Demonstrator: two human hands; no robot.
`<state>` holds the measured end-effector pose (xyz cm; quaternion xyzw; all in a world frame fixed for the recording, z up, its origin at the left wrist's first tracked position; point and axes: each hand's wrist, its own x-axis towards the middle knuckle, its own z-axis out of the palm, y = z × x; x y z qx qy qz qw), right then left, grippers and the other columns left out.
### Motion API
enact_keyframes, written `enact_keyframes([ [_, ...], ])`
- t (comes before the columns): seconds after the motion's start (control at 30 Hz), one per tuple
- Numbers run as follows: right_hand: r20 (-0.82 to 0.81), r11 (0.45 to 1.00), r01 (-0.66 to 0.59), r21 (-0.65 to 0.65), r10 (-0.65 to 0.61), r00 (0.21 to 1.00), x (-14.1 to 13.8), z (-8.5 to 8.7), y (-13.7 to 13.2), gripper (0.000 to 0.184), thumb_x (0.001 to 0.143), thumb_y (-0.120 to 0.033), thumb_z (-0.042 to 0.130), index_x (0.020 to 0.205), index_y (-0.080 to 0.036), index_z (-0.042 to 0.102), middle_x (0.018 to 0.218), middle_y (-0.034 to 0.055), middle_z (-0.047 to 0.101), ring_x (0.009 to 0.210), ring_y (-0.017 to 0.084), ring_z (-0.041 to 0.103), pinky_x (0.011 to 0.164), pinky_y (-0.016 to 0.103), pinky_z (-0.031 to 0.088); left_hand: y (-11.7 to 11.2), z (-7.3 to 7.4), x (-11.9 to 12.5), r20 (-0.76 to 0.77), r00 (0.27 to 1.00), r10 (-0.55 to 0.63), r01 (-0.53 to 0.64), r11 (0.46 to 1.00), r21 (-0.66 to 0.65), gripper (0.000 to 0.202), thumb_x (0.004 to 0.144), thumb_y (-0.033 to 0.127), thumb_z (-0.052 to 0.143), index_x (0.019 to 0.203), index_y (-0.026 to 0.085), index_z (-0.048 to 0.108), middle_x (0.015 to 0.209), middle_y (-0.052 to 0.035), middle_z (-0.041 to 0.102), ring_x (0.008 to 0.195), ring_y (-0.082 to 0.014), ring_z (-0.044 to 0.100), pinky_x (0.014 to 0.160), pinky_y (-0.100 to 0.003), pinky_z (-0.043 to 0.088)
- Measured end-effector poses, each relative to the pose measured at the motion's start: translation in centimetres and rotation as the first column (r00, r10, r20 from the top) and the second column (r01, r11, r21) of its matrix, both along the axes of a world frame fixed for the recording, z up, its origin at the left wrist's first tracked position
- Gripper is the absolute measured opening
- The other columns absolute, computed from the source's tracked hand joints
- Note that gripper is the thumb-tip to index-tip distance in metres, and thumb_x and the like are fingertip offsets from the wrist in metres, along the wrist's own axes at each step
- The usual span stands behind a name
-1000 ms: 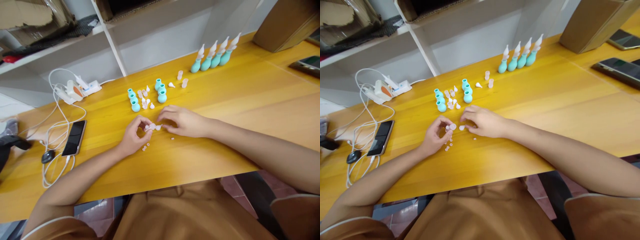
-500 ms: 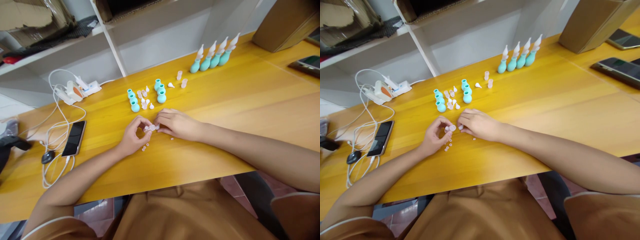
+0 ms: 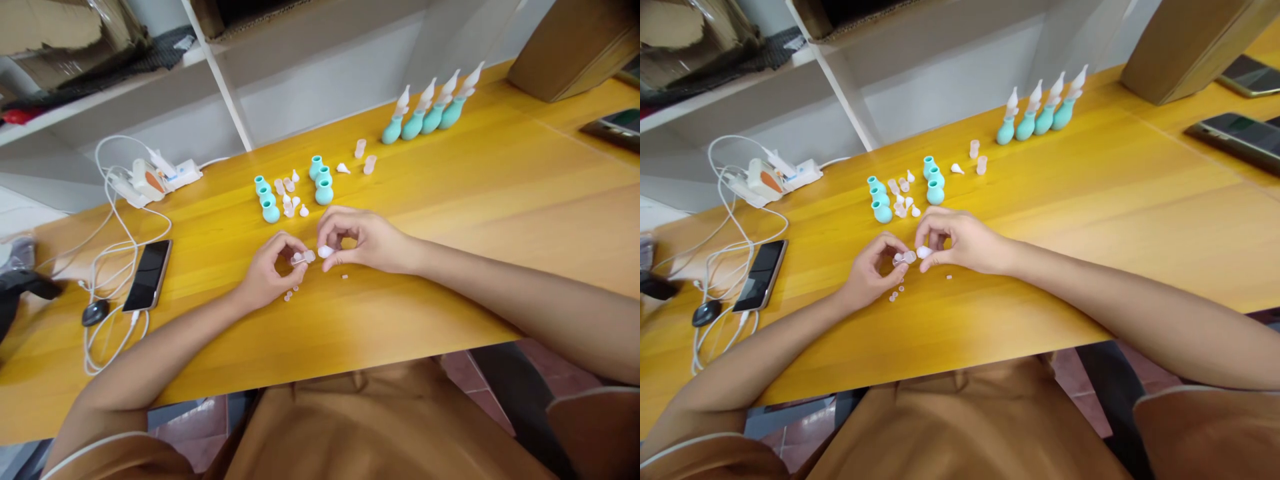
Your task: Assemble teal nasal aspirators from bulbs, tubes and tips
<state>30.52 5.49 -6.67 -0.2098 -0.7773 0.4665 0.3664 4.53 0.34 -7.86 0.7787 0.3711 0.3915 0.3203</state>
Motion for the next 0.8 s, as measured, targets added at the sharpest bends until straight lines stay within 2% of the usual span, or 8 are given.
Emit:
enact_keyframes([
  [0.07, 0.040, 1.000, -0.003, 0.008, 0.003, 0.999, -0.1, 0.1, -0.2, 0.045, 0.082, -0.056, 0.095, 0.096, -0.018, 0.075, 0.097, 0.0038, 0.070, 0.075, 0.013, 0.064, 0.073, 0.030, 0.055, 0.0, 0.1, 0.1, -0.015, 1.000, -0.016, 0.016, 1.000, 0.005, 0.015, 0.096, 0.020, 0.074, 0.110, 0.022, 0.069, 0.100, -0.0034, 0.068, 0.086, -0.0149, 0.063, 0.078, -0.030, 0.054],
  [0.23, 0.099, 0.992, -0.005, 0.122, -0.007, 0.995, -0.1, 0.1, -0.5, 0.043, 0.084, -0.057, 0.094, 0.094, -0.019, 0.076, 0.088, 0.0021, 0.071, 0.075, 0.014, 0.063, 0.069, 0.027, 0.048, -0.1, 0.5, 0.2, -0.050, 0.998, -0.036, 0.038, 0.998, 0.048, 0.014, 0.096, 0.022, 0.076, 0.109, 0.022, 0.072, 0.097, -0.0024, 0.067, 0.082, -0.0137, 0.063, 0.075, -0.029, 0.053],
  [0.4, 0.126, 0.991, 0.008, 0.133, -0.025, 0.992, 0.0, 0.0, -0.7, 0.041, 0.091, -0.053, 0.089, 0.113, -0.022, 0.075, 0.093, 0.0025, 0.077, 0.081, 0.017, 0.069, 0.075, 0.029, 0.051, -0.1, 0.4, 0.0, -0.054, 0.998, -0.021, 0.023, 0.999, 0.032, 0.015, 0.096, 0.029, 0.080, 0.107, 0.022, 0.073, 0.099, -0.0046, 0.071, 0.085, -0.0162, 0.066, 0.078, -0.033, 0.055],
  [0.6, 0.157, 0.973, 0.012, 0.229, -0.050, 0.986, 0.0, -0.1, -1.0, 0.035, 0.099, -0.048, 0.082, 0.121, -0.022, 0.074, 0.095, 0.0050, 0.078, 0.088, 0.020, 0.072, 0.080, 0.030, 0.052, 0.1, -0.1, -0.2, -0.014, 1.000, -0.003, 0.002, 0.999, -0.049, 0.019, 0.095, 0.038, 0.083, 0.102, 0.022, 0.074, 0.098, -0.0056, 0.076, 0.088, -0.0172, 0.071, 0.081, -0.034, 0.057],
  [0.7, 0.146, 0.969, 0.013, 0.248, -0.050, 0.988, 0.1, 0.1, -1.1, 0.034, 0.100, -0.046, 0.080, 0.122, -0.021, 0.073, 0.098, 0.0059, 0.078, 0.088, 0.020, 0.072, 0.080, 0.030, 0.053, 0.2, -0.5, -0.2, 0.037, 0.999, 0.022, -0.017, 0.992, -0.123, 0.023, 0.095, 0.042, 0.084, 0.101, 0.021, 0.074, 0.097, -0.0059, 0.078, 0.087, -0.0172, 0.072, 0.079, -0.034, 0.060],
  [0.8, 0.152, 0.965, 0.018, 0.261, -0.059, 0.987, 0.1, 0.2, -1.1, 0.032, 0.101, -0.045, 0.079, 0.122, -0.021, 0.072, 0.098, 0.0062, 0.078, 0.090, 0.020, 0.072, 0.081, 0.031, 0.054, 0.2, -0.6, -0.2, 0.066, 0.997, 0.037, -0.027, 0.990, -0.141, 0.026, 0.094, 0.044, 0.085, 0.099, 0.021, 0.074, 0.095, -0.0059, 0.078, 0.086, -0.0177, 0.073, 0.078, -0.034, 0.062],
])
